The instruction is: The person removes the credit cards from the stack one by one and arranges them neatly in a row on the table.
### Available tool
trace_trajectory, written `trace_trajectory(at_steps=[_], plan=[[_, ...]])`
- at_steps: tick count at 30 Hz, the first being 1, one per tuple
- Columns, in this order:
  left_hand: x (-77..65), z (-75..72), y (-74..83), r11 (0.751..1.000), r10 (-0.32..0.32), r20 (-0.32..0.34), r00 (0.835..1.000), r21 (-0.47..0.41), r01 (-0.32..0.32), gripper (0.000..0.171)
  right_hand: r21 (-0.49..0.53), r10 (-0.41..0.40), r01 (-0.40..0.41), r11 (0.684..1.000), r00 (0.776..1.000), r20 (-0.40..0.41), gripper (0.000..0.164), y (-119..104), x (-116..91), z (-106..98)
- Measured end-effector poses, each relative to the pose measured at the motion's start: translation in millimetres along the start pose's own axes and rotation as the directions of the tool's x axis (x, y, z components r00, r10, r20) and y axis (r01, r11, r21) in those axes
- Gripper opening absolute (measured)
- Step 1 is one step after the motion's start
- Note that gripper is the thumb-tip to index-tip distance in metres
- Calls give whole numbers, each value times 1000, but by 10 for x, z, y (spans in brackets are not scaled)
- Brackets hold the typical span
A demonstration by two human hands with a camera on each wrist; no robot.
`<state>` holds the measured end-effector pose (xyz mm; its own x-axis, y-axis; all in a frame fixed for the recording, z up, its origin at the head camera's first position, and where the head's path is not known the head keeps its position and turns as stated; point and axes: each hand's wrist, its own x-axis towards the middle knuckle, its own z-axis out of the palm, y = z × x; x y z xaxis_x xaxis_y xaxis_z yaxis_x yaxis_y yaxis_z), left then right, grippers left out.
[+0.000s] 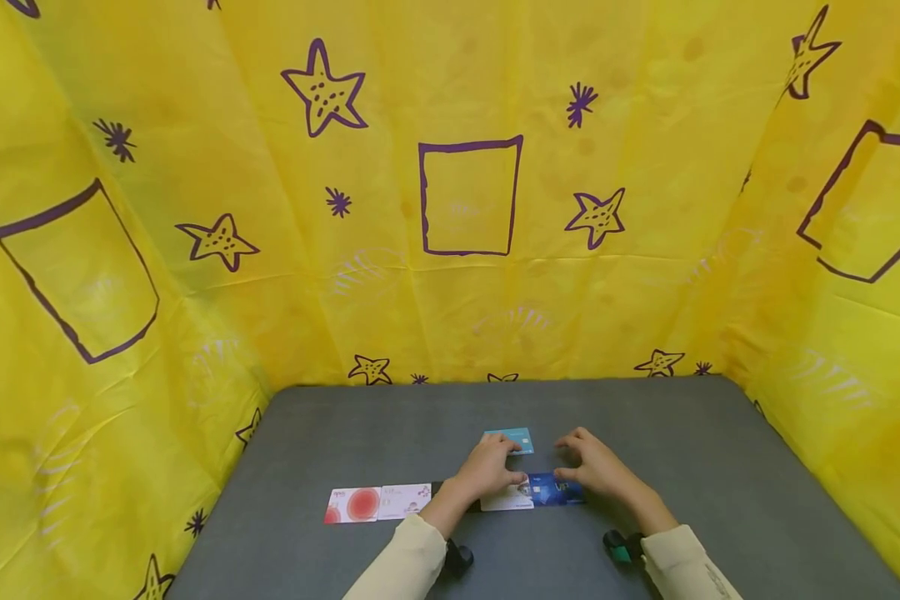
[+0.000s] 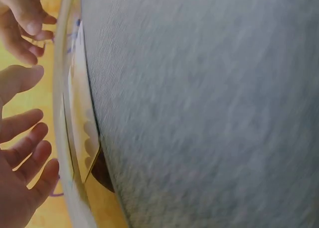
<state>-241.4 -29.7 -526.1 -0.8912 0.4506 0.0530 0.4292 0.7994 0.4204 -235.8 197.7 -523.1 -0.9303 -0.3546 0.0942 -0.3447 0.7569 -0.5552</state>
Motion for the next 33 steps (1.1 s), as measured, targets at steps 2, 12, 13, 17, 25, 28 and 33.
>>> trace_trajectory(at_steps=[2,12,13,17,25,28,33], plan=[[23,-44,-46,1000,-14,-5,1000,-4,14,45,-1,12,-12,1000,1000,-17,41,-16,54,2],[149,-313,-236,995,-72,8,997,-66,72,52,11,-22,23,1000,1000,-17,43,-79,285,10],[157,-314,-254,995,-74,6,997,-64,74,52,11,-24,24,1000,1000,-12,43,-85,308,14],[172,-291,-318,995,-80,20,997,-55,81,58,-4,-21,22,1000,1000,18,44,-105,398,56],[164,-202,-409,991,-101,43,994,-83,104,65,-25,-19,21,999,999,51,47,-144,489,160],[173,-205,-405,990,-102,36,994,-91,105,65,-45,-14,17,999,998,57,50,-159,537,185],[189,-195,-412,990,-113,43,993,-80,116,65,-72,-28,34,997,996,89,56,-183,632,228]])
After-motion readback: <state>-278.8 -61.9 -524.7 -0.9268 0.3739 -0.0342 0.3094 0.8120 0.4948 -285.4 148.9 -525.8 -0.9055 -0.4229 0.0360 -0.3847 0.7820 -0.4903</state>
